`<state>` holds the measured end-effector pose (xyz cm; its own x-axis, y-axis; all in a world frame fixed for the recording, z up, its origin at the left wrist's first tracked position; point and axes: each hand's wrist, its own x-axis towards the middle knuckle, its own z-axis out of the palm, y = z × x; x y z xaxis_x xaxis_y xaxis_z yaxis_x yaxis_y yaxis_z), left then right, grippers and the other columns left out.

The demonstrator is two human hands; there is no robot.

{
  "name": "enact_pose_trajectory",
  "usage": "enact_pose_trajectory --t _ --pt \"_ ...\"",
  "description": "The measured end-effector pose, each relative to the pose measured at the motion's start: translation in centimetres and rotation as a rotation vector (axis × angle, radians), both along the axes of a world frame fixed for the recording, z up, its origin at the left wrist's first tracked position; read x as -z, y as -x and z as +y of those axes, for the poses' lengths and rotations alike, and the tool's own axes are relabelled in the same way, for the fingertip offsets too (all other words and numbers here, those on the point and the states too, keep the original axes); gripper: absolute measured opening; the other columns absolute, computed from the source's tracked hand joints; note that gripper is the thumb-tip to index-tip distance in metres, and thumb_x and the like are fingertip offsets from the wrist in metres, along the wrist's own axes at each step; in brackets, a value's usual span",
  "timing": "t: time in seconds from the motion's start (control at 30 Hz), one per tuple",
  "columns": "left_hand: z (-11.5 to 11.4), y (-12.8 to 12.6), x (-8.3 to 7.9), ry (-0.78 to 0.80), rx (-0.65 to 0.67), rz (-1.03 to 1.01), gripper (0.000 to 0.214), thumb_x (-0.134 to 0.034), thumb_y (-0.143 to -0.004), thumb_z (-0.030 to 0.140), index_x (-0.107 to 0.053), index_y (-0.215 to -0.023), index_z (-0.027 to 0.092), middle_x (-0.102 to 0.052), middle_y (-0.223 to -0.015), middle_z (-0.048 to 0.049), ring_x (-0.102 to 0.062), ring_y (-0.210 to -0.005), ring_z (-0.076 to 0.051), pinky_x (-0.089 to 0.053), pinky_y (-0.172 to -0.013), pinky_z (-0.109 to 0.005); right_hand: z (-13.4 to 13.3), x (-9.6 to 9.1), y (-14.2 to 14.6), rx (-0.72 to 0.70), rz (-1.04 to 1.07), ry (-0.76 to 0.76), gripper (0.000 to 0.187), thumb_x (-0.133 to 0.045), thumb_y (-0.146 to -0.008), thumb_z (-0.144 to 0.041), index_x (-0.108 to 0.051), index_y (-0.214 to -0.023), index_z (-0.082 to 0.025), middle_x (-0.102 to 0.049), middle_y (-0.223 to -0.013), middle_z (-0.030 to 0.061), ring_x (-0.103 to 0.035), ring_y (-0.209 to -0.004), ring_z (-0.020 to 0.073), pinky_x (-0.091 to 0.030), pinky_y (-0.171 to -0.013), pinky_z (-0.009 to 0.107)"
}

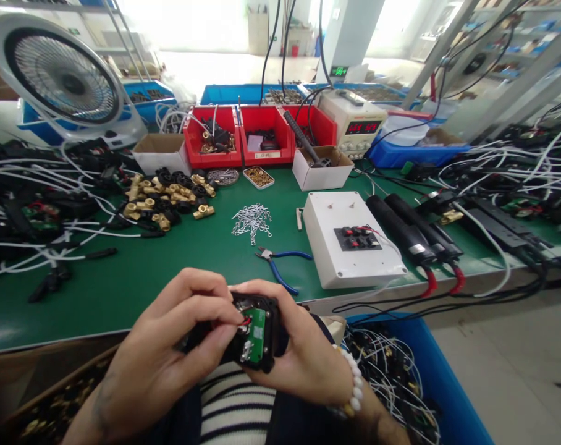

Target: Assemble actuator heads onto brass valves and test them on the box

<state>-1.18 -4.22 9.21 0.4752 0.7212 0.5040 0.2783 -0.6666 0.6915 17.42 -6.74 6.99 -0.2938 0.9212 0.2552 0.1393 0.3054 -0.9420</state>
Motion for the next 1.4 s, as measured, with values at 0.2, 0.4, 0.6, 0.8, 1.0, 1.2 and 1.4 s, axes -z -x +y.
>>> enact_pose_trajectory --t 0.2,0.4,0.6,0.8,1.0,1.2,1.4 --pt "0.1 0.1 0.1 0.004 -0.081 -0.014 0.007 -0.06 -0.088 0.012 -0.061 -0.089 0.019 -0.058 -0.089 -0.0015 -0.058 -0.082 -0.011 -0.051 -0.072 -0.02 0.0 0.3 0.3 0.009 -0.062 -0.004 0.066 -0.073 -0.072 -0.006 -0.049 -0.129 -0.028 -0.068 -0.11 0.0016 -0.07 -0.091 0.0172 -0.057 -0.073 0.02" --pt "0.4 1.0 0.0 -0.111 -0.042 -0.004 0.009 -0.062 -0.091 0.015 -0.065 -0.098 0.019 -0.065 -0.098 -0.0045 -0.06 -0.095 -0.015 -0.052 -0.083 -0.026 0.2 0.2 0.3 0.033 -0.05 0.002 0.068 -0.075 -0.071 -0.006 -0.049 -0.129 -0.031 -0.065 -0.114 -0.0001 -0.069 -0.092 0.0155 -0.056 -0.078 0.019" --pt "0.0 1.0 -0.1 -0.071 -0.087 0.01 0.007 -0.068 -0.088 0.019 -0.063 -0.093 0.017 -0.062 -0.1 -0.0037 -0.059 -0.098 -0.013 -0.051 -0.089 -0.021 -0.1 0.8 0.4 0.077 -0.098 -0.124 0.07 -0.074 -0.076 -0.008 -0.046 -0.135 -0.033 -0.061 -0.13 0.0005 -0.064 -0.111 0.0168 -0.051 -0.098 0.024" --pt "-0.1 0.4 0.0 -0.196 -0.136 0.116 0.009 -0.06 -0.087 0.008 -0.06 -0.084 0.017 -0.061 -0.097 -0.0056 -0.059 -0.096 -0.015 -0.055 -0.087 -0.026 -0.2 1.6 0.5 0.134 -0.23 -0.27 0.071 -0.065 -0.078 -0.002 -0.042 -0.14 -0.029 -0.055 -0.141 0.0062 -0.054 -0.128 0.0232 -0.045 -0.11 0.038" --pt "0.4 0.6 0.4 -0.376 -0.108 0.185 0.006 -0.058 -0.09 0.012 -0.063 -0.089 0.016 -0.064 -0.103 -0.0071 -0.06 -0.099 -0.017 -0.056 -0.088 -0.028 -0.2 1.0 0.8 0.212 -0.235 -0.199 0.066 -0.071 -0.077 -0.011 -0.045 -0.135 -0.029 -0.063 -0.13 0.0053 -0.063 -0.116 0.0235 -0.054 -0.098 0.032" --pt "1.4 1.9 0.1 -0.299 -0.067 0.156 0.016 -0.053 -0.095 0.012 -0.063 -0.108 0.017 -0.067 -0.108 -0.0061 -0.066 -0.096 -0.012 -0.055 -0.085 -0.02 0.3 0.8 0.6 0.213 -0.149 -0.095 0.06 -0.077 -0.079 -0.021 -0.046 -0.13 -0.031 -0.066 -0.117 0.0012 -0.069 -0.098 0.0178 -0.057 -0.085 0.024" --pt "2.8 2.1 -1.7 -0.503 0.094 0.306 0.025 -0.041 -0.101 0.015 -0.065 -0.101 0.011 -0.071 -0.099 -0.0098 -0.067 -0.087 -0.017 -0.056 -0.077 -0.026 0.2 0.5 0.1 0.166 -0.206 -0.082 0.061 -0.078 -0.077 -0.021 -0.047 -0.129 -0.031 -0.065 -0.111 0.001 -0.068 -0.092 0.0169 -0.057 -0.082 0.023"
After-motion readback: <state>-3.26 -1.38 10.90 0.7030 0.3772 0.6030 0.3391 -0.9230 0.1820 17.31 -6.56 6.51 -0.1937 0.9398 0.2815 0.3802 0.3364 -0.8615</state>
